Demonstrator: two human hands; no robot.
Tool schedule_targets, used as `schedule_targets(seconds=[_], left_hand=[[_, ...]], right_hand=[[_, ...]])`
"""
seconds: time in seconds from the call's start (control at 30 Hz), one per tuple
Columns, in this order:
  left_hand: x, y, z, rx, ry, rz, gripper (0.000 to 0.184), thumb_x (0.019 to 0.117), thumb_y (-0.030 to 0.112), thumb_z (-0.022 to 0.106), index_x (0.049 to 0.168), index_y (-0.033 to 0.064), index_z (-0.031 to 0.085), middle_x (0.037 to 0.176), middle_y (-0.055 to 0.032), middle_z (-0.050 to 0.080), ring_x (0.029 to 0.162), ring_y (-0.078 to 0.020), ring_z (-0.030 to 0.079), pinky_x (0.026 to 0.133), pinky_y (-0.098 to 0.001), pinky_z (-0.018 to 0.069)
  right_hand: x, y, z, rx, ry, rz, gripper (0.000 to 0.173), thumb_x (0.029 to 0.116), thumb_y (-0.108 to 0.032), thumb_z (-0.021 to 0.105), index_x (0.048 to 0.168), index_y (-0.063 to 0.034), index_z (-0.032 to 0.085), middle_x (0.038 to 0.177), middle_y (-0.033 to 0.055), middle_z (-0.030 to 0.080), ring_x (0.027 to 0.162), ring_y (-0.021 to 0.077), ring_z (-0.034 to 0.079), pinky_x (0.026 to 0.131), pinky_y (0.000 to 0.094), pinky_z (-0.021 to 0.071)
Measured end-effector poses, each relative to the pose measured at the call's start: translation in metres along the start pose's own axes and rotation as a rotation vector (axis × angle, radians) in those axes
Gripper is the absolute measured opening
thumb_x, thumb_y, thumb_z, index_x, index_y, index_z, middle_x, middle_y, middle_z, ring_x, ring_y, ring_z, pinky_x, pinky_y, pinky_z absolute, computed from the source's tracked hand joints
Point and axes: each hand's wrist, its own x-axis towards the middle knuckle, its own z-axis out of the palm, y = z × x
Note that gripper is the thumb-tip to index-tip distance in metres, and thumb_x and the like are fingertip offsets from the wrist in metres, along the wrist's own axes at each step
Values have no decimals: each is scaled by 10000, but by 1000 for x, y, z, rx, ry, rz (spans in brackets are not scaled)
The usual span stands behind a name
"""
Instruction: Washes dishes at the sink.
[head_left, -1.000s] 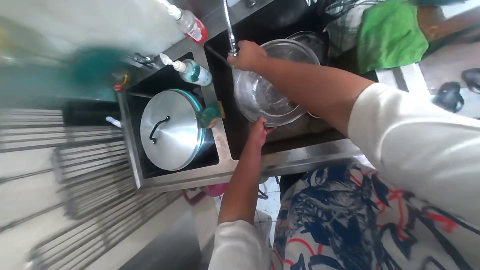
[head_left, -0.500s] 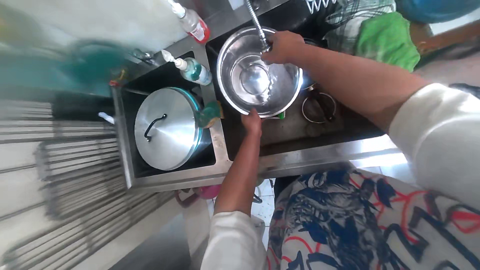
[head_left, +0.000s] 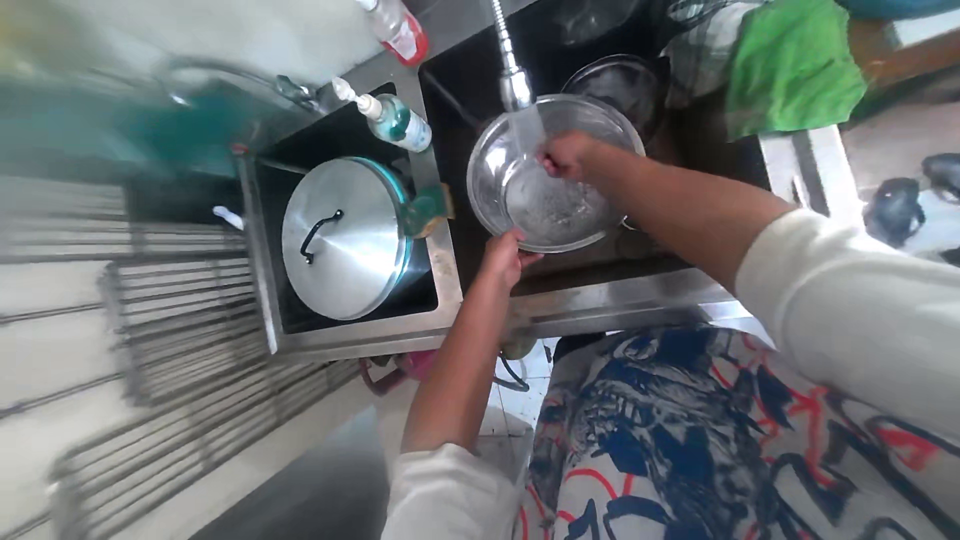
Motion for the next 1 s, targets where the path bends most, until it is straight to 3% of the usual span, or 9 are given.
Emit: schedule_targets(seconds=[0.03,0.13,0.23,0.3,0.43,0.5,0.7,0.83,1.0], left_hand=[[-5,-2,-1,4,-16,-28,336,1023,64,457,1350,-6,481,1123,-192,632,841,-246,683,710,-378,600],[-19,-5,-2,-2,-49,-102,295,1030,68,457,1314,-4,485,1039,-168,627,775,-214,668,688,-339,592],[-27,-6,-2,-17,-71,-164,206,1026,82,471,1215,11,511,914,-127,622,677,-162,639,618,-273,565],[-28,-7,-2,-27,-96,-182,180,1033,90,463,1175,1,528,883,-131,642,656,-159,648,590,-257,563],[-26,-4,0,0,-93,-167,211,1037,79,463,1229,-1,502,912,-143,640,674,-170,654,592,-272,565],[-26,-3,2,10,-64,-153,239,1034,70,470,1259,-7,490,924,-151,641,675,-179,660,582,-278,568],[-30,-4,2,-15,23,-116,279,1024,51,493,1294,-17,471,912,-170,647,648,-197,665,553,-300,570],[-33,-2,-3,-50,24,-140,249,1023,40,485,1266,-10,468,835,-158,660,605,-189,666,515,-285,557],[-41,3,-9,4,7,-148,213,1028,40,492,1230,-27,477,812,-156,663,576,-185,665,501,-283,560]], right_hand=[[4,3,3,-95,48,-8,197,1065,-225,541,1086,-47,624,769,-3,521,565,71,470,519,234,433],[13,-4,-1,-274,150,-66,399,1049,-312,564,1221,39,643,1152,216,629,981,316,602,853,529,497],[22,-25,-17,-284,251,-163,434,952,-307,680,1212,40,658,1230,242,655,1136,374,634,956,608,499],[20,-46,-34,-370,271,-217,455,941,-328,692,1215,34,655,1179,228,670,1058,355,658,908,595,523],[21,-92,-54,-366,290,-210,319,1025,-326,546,1116,-44,663,866,47,619,656,136,547,604,340,479],[32,-116,-58,-296,288,-213,295,1044,-306,511,1155,-68,646,843,8,655,615,85,574,572,268,493],[86,-171,-45,-238,316,-289,512,1085,-324,453,1480,2,443,1244,165,617,976,234,637,849,408,532],[117,-192,-31,-240,375,-335,459,1075,-295,443,1374,43,529,1159,161,617,935,234,628,829,411,535],[113,-232,-22,-340,538,-435,444,1006,-238,582,1303,92,597,1382,248,590,1301,347,577,1081,525,473]])
